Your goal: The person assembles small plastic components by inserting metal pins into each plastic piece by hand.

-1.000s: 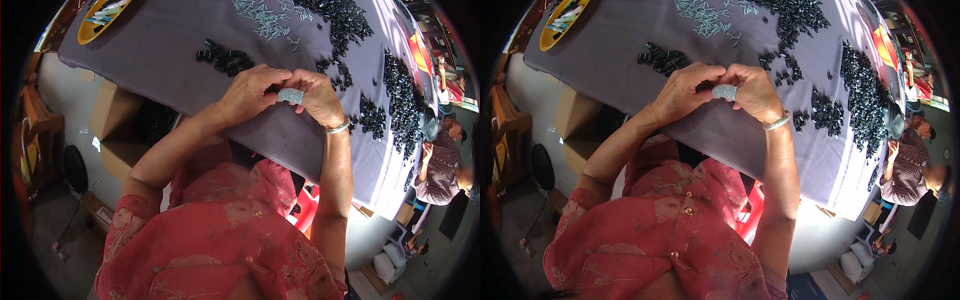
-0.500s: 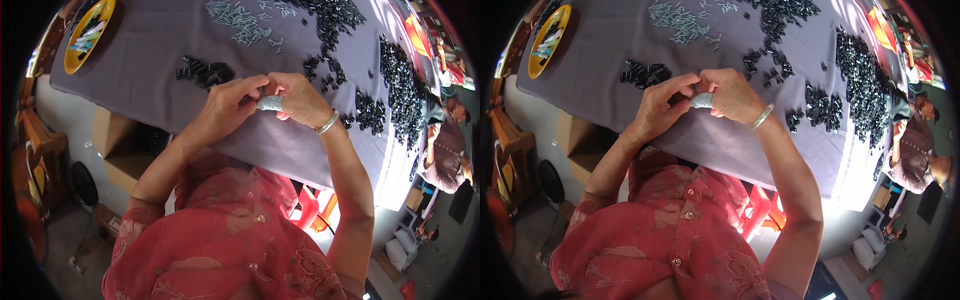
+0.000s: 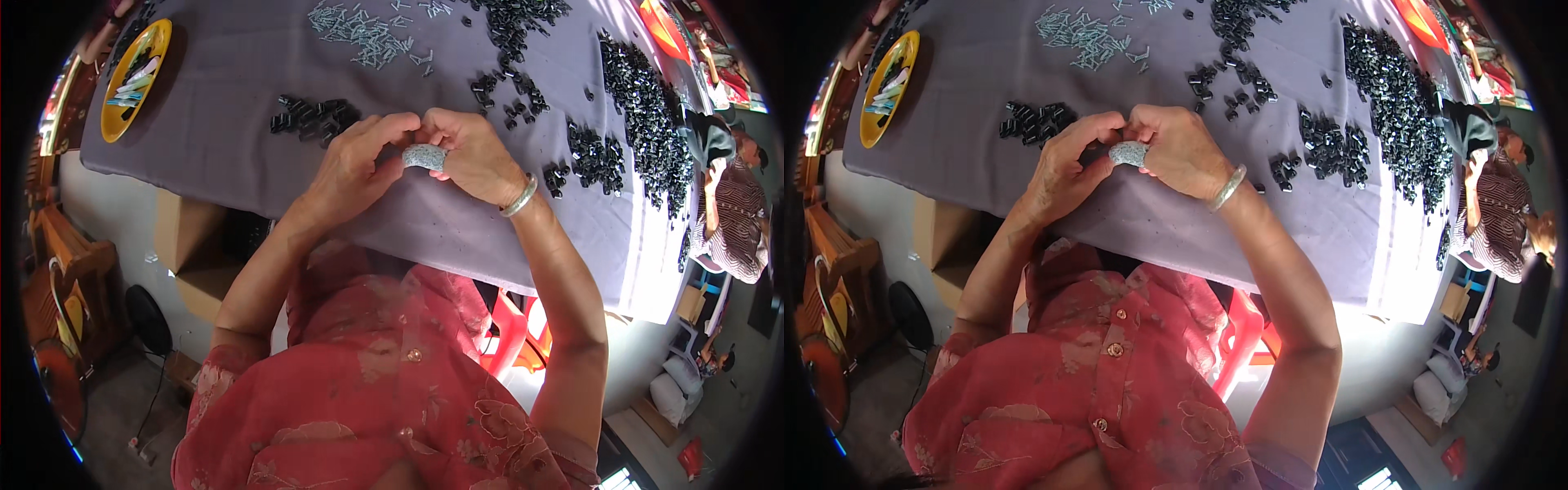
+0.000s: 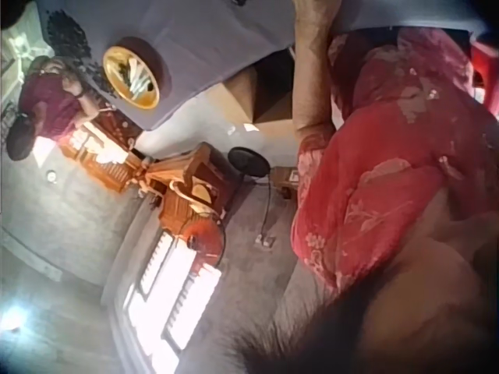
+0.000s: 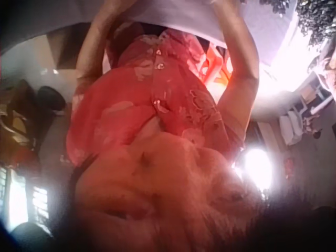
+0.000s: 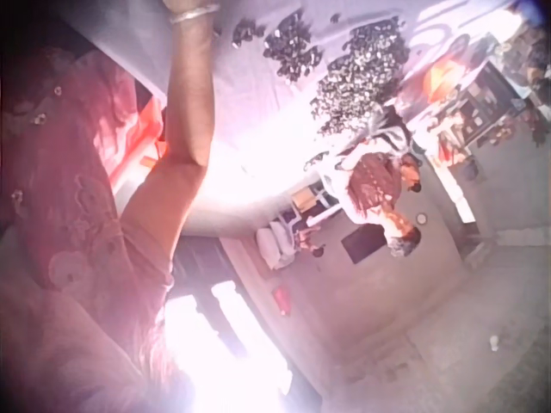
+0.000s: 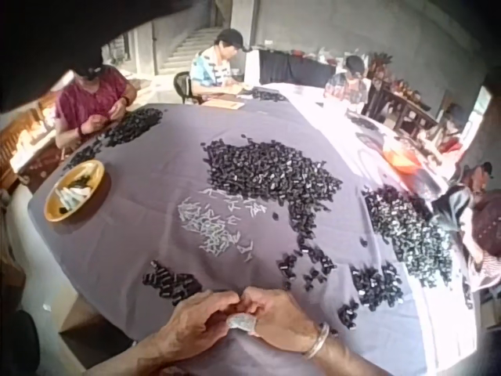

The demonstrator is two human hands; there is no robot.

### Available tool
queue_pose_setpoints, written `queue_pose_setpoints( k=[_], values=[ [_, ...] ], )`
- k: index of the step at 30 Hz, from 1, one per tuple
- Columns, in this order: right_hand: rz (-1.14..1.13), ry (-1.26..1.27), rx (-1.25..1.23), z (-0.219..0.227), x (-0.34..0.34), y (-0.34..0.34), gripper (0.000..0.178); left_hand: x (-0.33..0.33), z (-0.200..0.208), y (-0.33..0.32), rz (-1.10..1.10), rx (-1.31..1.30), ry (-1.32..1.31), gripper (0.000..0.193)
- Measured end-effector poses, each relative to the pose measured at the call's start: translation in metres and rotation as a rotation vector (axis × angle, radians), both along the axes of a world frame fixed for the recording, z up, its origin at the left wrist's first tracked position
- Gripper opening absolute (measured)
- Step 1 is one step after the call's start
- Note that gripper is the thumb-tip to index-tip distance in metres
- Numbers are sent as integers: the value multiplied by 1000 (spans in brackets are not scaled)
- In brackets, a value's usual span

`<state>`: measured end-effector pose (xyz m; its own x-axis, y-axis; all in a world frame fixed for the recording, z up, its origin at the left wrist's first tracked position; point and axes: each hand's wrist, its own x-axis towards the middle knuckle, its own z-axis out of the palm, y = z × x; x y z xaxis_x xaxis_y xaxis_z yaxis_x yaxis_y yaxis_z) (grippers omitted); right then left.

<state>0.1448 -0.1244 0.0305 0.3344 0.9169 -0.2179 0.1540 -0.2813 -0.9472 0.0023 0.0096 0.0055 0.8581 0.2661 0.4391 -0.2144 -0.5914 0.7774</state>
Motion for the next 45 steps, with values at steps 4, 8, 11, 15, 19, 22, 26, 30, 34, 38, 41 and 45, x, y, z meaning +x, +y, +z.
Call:
queue_pose_setpoints(
  k=[4, 8, 11, 15, 19, 22, 26, 30, 34, 38, 41, 45],
  values=[
    [-268, 32, 144, 9, -13, -22, 6, -3, 6, 0, 30, 153, 47, 36],
    [-541, -100, 253, 15, 27, -55, 10, -7, 20, 7, 177, 269, 17, 22],
    [-628, -311, 99, 23, 58, -77, 13, -7, 25, 18, 329, 477, 130, 21],
    [-520, -469, 124, 16, 68, -73, 12, -10, 23, 22, 438, 522, 118, 21],
    [-252, -859, 234, 8, 64, -45, 19, -4, 23, 11, 335, 400, 8, 22],
    [-164, -1018, 211, 5, 62, -28, 20, 1, 20, -5, 235, 333, -7, 23],
    [-17, -1140, 66, 13, 64, -21, 15, -2, 16, -24, 173, 203, 1, 21],
    [-23, -1092, 16, 16, 68, -24, 12, -4, 10, -36, 105, 85, 12, 19],
    [-120, -964, -69, 19, 50, -27, 6, -2, 14, -40, 78, -36, -2, 21],
    [-287, -327, 170, 29, -6, -20, 8, 1, 4, -42, 16, -625, -13, 18],
    [-320, -104, 269, 19, -30, -14, 8, 0, 3, -39, -43, -996, -2, 19],
    [-388, -57, 409, 6, -42, -8, 14, -1, 2, -33, 10, -1143, 30, 22]
  ],
)
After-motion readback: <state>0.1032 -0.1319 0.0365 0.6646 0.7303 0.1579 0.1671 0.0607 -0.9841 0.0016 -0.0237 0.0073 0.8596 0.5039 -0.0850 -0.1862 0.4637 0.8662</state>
